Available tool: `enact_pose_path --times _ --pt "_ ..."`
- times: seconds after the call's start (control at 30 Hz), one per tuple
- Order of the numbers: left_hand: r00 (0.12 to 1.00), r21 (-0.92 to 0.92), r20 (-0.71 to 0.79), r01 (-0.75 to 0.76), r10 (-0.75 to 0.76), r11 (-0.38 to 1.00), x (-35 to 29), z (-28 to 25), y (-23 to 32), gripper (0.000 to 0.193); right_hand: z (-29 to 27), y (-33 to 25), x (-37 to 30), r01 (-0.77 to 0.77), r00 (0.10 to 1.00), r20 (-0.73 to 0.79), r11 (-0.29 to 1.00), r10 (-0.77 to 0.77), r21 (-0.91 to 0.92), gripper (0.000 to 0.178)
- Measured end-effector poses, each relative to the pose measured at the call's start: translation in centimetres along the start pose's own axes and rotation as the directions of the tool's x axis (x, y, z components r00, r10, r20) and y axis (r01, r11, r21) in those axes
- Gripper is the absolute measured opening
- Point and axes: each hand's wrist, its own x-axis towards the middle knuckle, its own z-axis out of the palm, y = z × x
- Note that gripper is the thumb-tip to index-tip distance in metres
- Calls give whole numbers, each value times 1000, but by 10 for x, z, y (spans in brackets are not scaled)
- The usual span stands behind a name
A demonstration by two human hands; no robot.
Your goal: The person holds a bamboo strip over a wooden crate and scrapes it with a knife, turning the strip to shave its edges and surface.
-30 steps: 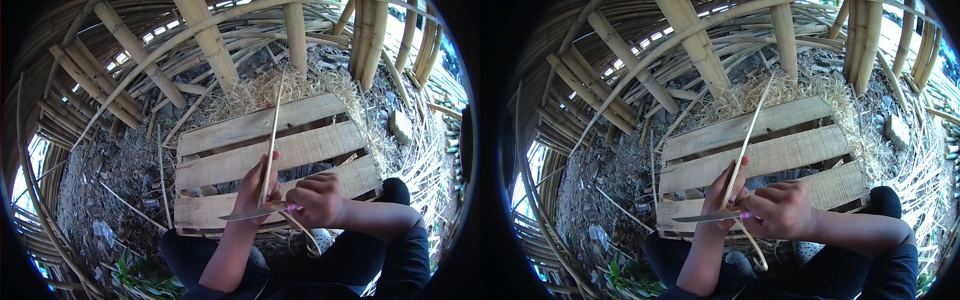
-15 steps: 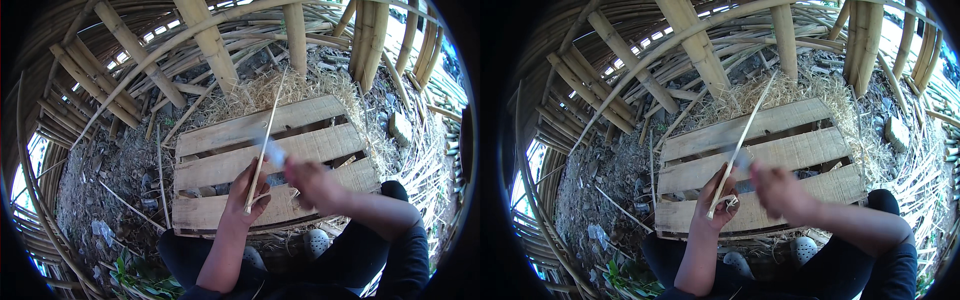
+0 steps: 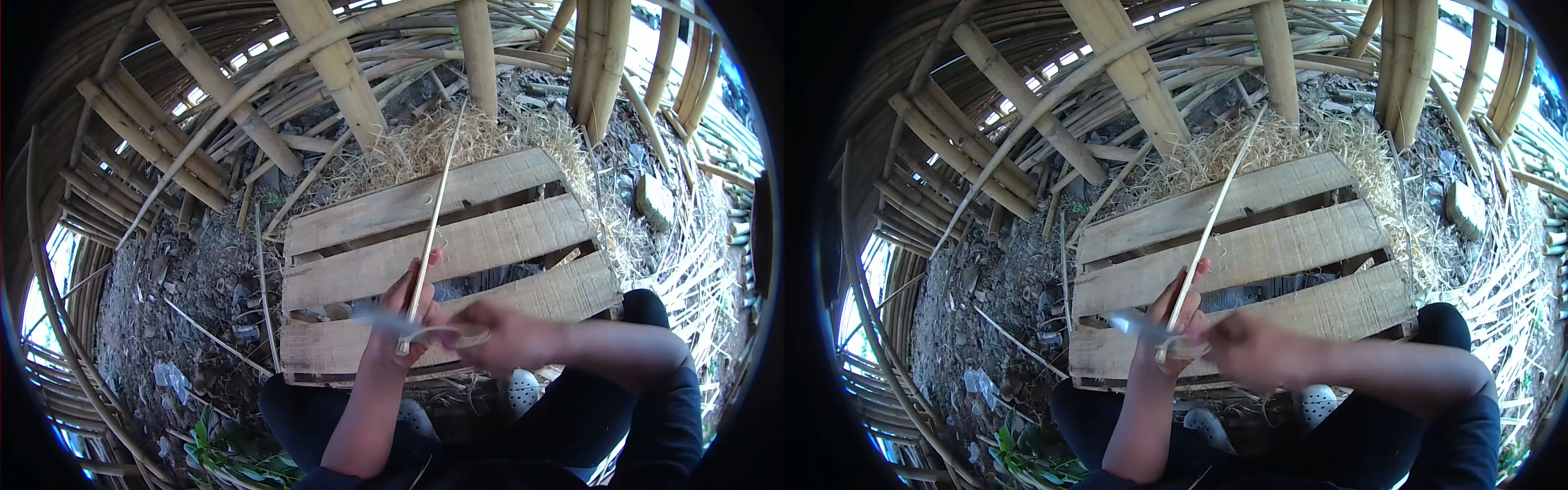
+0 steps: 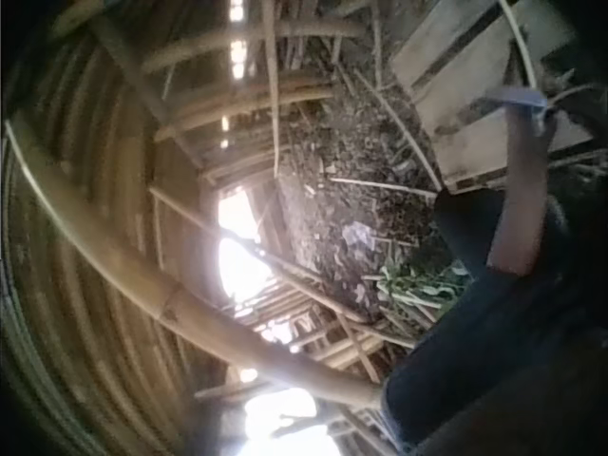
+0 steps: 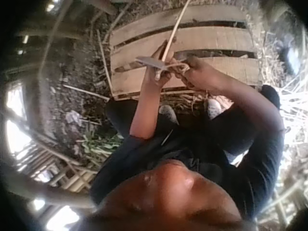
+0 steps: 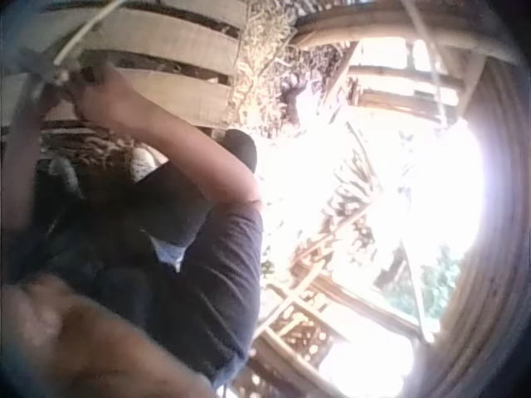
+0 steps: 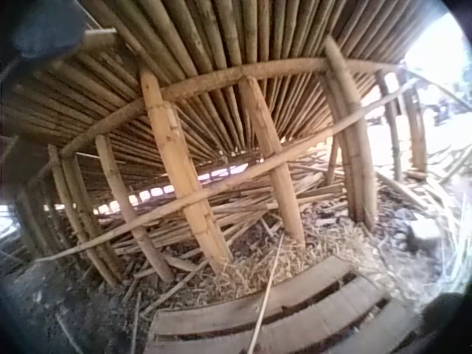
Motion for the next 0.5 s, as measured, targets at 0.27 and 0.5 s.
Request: enact_pose_path --times 0.27,0.5 --pt "980 -60 201 6 6 998 4 -16 -2 42 -1 -18 -13 -35 998 52 997 31 70 61" --pt "995 75 101 15 -23 997 3 -4 1 37 17 -1 -7 -2 1000 27 993 -2 115 57"
